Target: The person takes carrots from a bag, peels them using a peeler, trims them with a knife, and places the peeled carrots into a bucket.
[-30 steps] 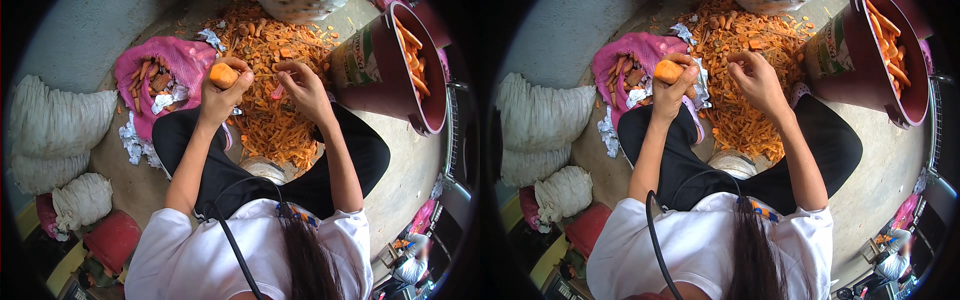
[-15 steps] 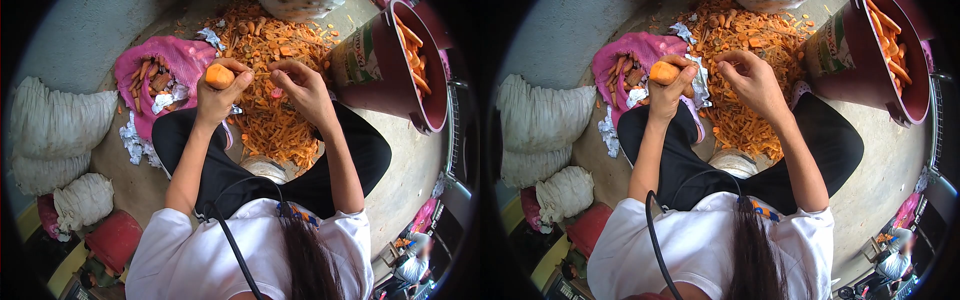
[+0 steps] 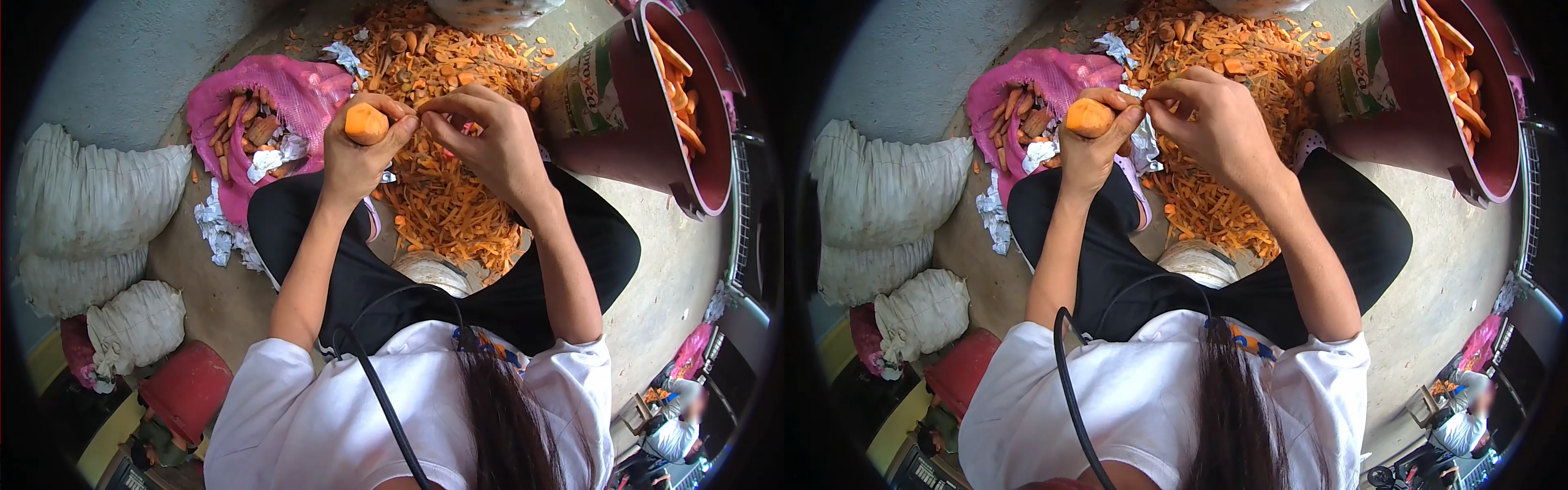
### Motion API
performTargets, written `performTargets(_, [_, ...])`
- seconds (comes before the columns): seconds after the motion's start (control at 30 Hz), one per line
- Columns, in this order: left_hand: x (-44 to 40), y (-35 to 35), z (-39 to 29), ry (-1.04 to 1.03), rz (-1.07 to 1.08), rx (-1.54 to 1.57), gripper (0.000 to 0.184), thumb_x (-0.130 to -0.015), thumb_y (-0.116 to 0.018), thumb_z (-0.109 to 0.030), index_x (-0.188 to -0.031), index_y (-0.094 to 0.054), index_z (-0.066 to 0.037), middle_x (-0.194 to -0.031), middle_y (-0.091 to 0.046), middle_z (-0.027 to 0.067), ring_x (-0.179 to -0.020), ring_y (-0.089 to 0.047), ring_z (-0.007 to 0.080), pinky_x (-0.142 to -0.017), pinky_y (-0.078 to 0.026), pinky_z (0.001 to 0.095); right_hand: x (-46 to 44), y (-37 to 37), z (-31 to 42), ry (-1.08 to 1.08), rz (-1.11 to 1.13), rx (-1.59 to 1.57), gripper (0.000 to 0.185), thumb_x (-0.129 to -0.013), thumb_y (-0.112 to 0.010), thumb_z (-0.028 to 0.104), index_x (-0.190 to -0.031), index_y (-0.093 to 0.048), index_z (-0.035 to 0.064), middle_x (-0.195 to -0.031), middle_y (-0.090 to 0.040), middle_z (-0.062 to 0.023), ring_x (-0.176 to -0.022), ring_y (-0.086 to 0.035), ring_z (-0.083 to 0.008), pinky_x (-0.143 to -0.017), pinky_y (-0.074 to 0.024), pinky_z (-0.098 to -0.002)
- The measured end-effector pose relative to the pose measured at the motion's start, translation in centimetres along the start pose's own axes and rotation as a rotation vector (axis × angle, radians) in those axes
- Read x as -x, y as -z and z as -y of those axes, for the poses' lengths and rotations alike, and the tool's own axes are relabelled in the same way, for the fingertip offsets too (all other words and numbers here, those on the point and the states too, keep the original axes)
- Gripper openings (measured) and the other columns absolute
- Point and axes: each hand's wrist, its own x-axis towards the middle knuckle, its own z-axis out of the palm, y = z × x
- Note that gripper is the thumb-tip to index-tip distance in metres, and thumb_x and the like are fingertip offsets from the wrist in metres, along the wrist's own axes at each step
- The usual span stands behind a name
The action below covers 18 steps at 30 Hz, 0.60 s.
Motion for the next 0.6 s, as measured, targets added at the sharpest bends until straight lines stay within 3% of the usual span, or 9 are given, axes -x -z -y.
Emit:
performTargets(0.2, [0.21, -0.09, 0.56, -0.093, 0.062, -0.148, 0.015, -0.078, -0.069, 0.002, -0.086, -0.058, -0.004, -0.087, -0.065, 0.0053, -0.082, -0.061, 0.0112, -0.073, -0.05, 0.0253, -0.65, 0.68, -0.56, 0.073, 0.105, 0.218, 0.02, -0.077, -0.067, 0.023, -0.087, -0.07, 0.0056, -0.08, -0.063, -0.0087, -0.074, -0.063, -0.0274, -0.064, -0.0506, -0.037])
performTargets(0.3, [0.34, -0.23, 0.34, -0.1, 0.086, -0.207, 0.015, -0.077, -0.069, 0.003, -0.086, -0.058, -0.004, -0.086, -0.066, 0.0053, -0.081, -0.062, 0.0111, -0.073, -0.05, 0.0256, -0.87, 0.98, -0.42, 0.092, 0.173, 0.273, 0.016, -0.078, -0.067, 0.015, -0.087, -0.07, 0.0026, -0.08, -0.062, -0.0088, -0.074, -0.064, -0.0248, -0.067, -0.0515, -0.0333])
performTargets(0.6, [0.43, -0.38, 0.53, -0.033, 0.072, -0.154, 0.014, -0.077, -0.068, 0.003, -0.085, -0.058, -0.004, -0.084, -0.065, 0.0041, -0.078, -0.061, 0.0103, -0.071, -0.05, 0.0255, -0.77, 0.45, -0.45, 0.196, 0.094, 0.379, 0.015, -0.073, -0.069, 0.015, -0.083, -0.068, 0.0042, -0.078, -0.061, -0.006, -0.073, -0.062, -0.0242, -0.066, -0.0508, -0.0343])
